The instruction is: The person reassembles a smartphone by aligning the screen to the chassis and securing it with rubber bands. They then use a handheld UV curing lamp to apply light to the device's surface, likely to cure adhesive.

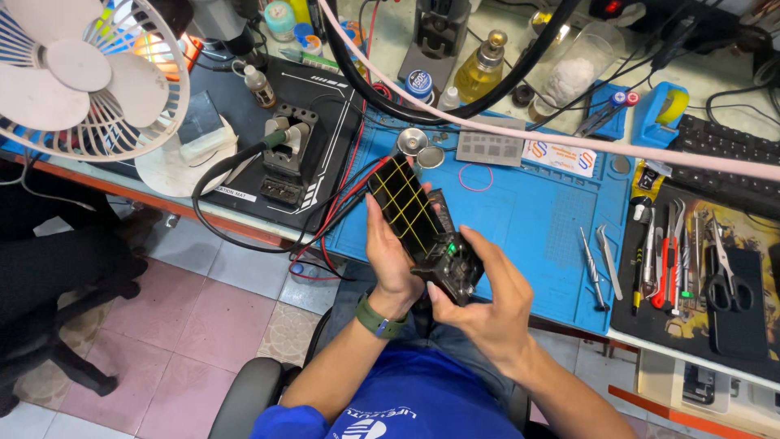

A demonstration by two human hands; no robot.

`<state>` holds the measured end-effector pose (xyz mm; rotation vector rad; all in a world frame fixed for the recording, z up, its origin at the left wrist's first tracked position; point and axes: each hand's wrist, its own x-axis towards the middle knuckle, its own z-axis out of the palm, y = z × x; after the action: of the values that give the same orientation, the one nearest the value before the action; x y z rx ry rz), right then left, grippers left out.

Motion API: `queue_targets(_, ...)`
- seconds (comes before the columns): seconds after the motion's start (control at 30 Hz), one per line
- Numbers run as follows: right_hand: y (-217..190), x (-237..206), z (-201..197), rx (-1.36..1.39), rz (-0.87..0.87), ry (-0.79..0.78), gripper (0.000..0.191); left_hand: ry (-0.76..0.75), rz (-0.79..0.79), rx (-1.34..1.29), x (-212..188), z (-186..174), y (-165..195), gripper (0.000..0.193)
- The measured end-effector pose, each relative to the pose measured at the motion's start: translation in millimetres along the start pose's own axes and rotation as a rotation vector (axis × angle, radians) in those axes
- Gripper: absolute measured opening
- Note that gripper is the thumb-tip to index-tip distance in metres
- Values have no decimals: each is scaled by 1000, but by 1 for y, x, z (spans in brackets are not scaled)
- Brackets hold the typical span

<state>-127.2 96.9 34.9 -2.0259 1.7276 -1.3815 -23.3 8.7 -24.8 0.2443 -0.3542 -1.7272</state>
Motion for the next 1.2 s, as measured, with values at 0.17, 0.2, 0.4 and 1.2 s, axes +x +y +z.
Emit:
queue_targets(0.17,-2,35,17,135,26,70,68,53,15,20,-8,7,-5,65)
queue_targets(0.2,-4,43,21,177,28,76,68,86,18,51,-9,8,-7,66)
queue_targets(0.4,-17,65,29,389,5,69,71,46,20,16,-12,8,-3,66)
queue_targets(1.2,-9,56,41,412,-22,-131,75,220,-62,-21,-9,-12,14,72)
